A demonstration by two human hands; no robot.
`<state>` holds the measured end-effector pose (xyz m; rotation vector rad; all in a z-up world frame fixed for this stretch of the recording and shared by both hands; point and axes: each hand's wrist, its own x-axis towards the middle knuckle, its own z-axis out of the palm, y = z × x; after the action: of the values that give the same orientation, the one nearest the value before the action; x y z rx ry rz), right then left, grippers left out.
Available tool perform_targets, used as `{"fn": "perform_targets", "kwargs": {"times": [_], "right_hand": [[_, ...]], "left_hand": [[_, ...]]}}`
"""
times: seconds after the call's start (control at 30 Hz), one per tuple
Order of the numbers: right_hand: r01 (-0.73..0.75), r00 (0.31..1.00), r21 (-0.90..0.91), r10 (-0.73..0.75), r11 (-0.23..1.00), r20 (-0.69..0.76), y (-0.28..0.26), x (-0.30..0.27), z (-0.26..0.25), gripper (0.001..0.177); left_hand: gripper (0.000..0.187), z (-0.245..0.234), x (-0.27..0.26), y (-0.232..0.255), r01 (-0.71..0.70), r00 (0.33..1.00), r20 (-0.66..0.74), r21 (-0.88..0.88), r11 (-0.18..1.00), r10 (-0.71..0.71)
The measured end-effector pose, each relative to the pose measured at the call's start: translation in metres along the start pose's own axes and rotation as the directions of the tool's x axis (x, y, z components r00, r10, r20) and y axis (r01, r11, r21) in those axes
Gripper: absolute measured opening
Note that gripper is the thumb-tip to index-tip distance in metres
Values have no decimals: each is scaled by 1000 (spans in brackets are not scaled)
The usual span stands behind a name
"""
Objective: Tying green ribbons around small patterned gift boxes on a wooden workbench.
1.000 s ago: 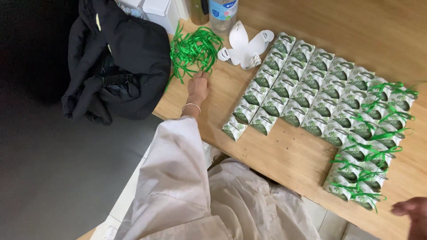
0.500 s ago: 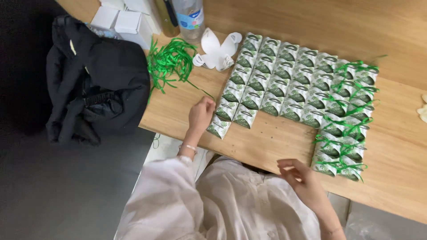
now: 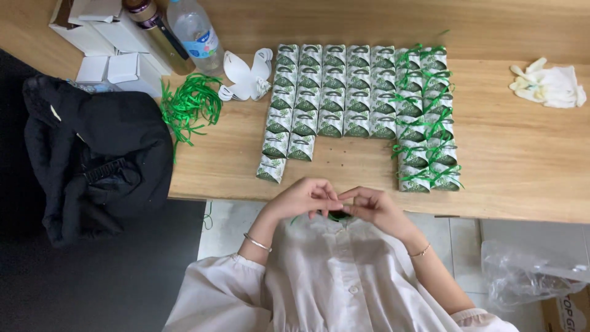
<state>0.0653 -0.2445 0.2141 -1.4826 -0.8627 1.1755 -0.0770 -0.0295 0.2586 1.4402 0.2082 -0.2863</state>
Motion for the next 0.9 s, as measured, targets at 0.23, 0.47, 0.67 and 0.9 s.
{"fn": "perform_targets", "kwargs": {"times": [0.23,0.47,0.67,0.9], "right_hand": [[1,952,-70,-22,998,-304,0,-24,-41,16],[185,779,-878,-610,442,-143,-85,-19,4,51],[170,950,-436,-264,884,-165,1,-2,16,39],[201,907,-475,-346,857,-239,12,2,22,7]], "left_hand": [[20,-25,15,-49,44,999,23,107,993,-46],[22,1,32,-49,-22,999,-40,-92,995,19],[23,-6,42,-71,6,997,-75,-155,988,-18],[35,-27,47,-63,95,996,1,-35,995,-95]]}}
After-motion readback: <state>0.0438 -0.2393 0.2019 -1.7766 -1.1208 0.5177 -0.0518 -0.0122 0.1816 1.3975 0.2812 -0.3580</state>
